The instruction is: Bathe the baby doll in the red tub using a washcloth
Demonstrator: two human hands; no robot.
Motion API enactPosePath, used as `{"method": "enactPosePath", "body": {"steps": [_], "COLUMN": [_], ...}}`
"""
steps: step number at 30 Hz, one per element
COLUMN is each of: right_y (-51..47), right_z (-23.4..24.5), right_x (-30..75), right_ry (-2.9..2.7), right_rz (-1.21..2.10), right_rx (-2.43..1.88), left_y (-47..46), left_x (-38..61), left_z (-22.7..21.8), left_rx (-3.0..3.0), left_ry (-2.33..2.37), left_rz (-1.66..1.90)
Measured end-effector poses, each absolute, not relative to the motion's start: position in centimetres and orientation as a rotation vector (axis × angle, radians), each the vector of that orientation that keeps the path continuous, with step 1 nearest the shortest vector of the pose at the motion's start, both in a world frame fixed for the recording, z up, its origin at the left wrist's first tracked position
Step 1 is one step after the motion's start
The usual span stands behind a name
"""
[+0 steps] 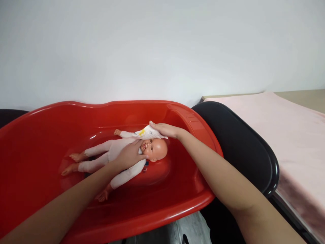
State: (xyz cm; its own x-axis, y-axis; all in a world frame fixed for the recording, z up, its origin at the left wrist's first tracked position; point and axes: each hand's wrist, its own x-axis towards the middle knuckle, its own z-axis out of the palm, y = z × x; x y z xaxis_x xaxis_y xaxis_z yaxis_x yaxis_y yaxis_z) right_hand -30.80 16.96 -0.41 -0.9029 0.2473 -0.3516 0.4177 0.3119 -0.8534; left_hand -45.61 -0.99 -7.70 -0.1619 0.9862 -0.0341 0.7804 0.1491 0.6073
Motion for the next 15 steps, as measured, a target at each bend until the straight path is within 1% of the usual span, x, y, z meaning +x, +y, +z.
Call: {"method": "enactPosePath", "body": {"steps": [2, 4, 7, 10, 11, 15], "right_y": [16.8, 16.7, 16.7, 16.8, 16.9, 18.0], "right_z": [-0.3, -0.7, -1.8, -2.8, -3.0, -3.2], "right_x": [-30.6, -30.7, -31.4, -32.1, -32.2, -32.0], "right_ry": [2.373, 2.371, 2.459, 2.544, 2.554, 2.496], "right_rz": [-1.707, -1.664, -1.521, -1.346, -1.302, -1.118], "right_rx": [0.553, 0.494, 0.348, 0.132, 0.119, 0.428], "left_y": [-1.1, -1.1, -0.9, -0.6, -0.6, -0.6], "left_x": [-45.6, -45.6, -45.8, -46.0, -46.0, -46.0], "left_z": [-7.7, -7.8, -8.1, -8.5, -8.6, -8.5], "left_rx": [1.663, 1.659, 1.659, 1.659, 1.667, 1.726], "left_ry": [2.003, 1.969, 1.952, 1.993, 1.998, 1.992], "left_rz": [0.652, 0.694, 0.733, 0.7, 0.692, 0.675]}}
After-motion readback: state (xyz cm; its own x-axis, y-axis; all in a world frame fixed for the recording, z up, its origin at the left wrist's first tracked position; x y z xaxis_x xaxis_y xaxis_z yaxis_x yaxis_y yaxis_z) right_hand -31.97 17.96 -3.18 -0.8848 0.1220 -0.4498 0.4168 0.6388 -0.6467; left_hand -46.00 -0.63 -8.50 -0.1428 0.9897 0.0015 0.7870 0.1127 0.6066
